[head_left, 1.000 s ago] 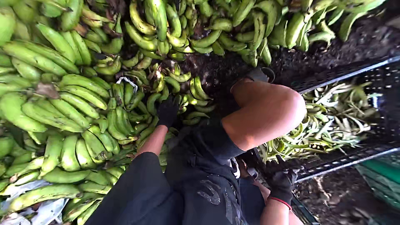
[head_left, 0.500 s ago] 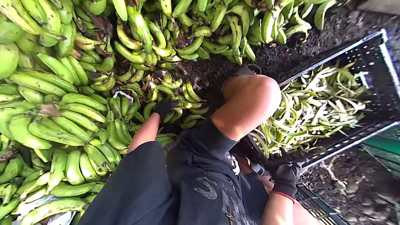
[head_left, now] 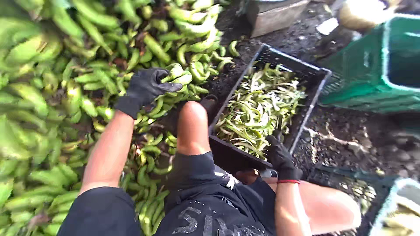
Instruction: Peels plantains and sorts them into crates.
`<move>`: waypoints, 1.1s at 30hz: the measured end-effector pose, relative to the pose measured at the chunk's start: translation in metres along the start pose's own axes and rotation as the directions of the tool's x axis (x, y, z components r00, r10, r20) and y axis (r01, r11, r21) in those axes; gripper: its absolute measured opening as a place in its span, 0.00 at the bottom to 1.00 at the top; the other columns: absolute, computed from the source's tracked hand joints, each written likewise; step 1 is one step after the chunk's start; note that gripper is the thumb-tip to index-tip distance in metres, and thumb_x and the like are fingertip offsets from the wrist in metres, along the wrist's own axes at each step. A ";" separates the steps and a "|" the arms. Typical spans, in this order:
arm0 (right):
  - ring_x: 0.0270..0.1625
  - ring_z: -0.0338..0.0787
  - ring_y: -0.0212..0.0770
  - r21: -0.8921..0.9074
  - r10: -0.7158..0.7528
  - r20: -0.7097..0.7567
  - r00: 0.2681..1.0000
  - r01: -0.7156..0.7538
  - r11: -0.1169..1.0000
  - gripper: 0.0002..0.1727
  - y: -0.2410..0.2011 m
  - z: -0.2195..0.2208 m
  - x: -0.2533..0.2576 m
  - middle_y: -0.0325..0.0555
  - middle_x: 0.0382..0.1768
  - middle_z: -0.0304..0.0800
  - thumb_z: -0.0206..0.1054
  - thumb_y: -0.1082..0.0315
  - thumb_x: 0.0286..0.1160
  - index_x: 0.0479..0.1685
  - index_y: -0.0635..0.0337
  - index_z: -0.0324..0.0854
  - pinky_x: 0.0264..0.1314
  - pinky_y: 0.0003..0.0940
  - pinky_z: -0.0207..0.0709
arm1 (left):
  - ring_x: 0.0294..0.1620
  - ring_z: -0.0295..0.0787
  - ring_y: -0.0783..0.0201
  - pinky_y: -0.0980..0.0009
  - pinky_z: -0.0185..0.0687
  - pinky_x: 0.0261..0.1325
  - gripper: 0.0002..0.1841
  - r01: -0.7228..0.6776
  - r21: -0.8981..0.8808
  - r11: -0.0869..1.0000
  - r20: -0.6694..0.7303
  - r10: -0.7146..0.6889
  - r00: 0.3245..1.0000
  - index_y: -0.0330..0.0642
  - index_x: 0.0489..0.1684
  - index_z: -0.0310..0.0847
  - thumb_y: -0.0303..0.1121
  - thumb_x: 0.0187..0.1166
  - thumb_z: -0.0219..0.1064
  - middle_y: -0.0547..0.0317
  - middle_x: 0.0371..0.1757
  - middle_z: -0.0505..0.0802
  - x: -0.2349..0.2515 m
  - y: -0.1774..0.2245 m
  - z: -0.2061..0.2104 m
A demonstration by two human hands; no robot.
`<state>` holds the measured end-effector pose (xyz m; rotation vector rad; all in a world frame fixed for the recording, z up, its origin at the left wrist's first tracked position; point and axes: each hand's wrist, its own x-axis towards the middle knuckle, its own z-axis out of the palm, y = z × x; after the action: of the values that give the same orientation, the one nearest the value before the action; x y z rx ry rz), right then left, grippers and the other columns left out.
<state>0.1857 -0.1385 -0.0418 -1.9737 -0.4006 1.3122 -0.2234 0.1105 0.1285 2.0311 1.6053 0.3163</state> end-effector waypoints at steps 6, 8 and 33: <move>0.35 0.85 0.37 0.206 -0.127 -0.020 0.992 0.128 0.970 0.30 0.015 -0.015 -0.033 0.45 0.46 0.87 0.57 0.41 0.87 0.82 0.45 0.69 0.42 0.40 0.83 | 0.56 0.89 0.32 0.26 0.73 0.60 0.30 -0.550 0.235 0.802 0.224 0.506 0.833 0.40 0.55 0.91 0.61 0.81 0.61 0.35 0.52 0.93 0.046 0.137 0.070; 0.30 0.83 0.34 0.163 -0.097 -0.003 0.995 0.096 0.982 0.30 0.017 -0.020 -0.051 0.41 0.37 0.84 0.55 0.35 0.85 0.74 0.44 0.72 0.36 0.35 0.82 | 0.57 0.88 0.28 0.25 0.73 0.58 0.33 -0.568 0.287 0.771 0.365 0.461 0.809 0.35 0.48 0.89 0.59 0.89 0.49 0.30 0.49 0.92 0.054 0.165 0.132; 0.34 0.91 0.52 -0.341 0.139 0.289 0.947 -0.034 0.939 0.34 -0.030 -0.001 -0.004 0.61 0.38 0.87 0.41 0.44 0.96 0.60 0.70 0.76 0.42 0.53 0.88 | 0.52 0.91 0.32 0.32 0.77 0.57 0.33 -0.439 -0.050 0.897 0.414 0.418 0.809 0.28 0.41 0.89 0.48 0.93 0.42 0.31 0.42 0.93 0.041 0.106 0.370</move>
<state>0.1883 -0.1204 -0.0176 -2.0762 -0.7343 1.7126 0.0565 0.0381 -0.1290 2.2969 0.8937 -0.0072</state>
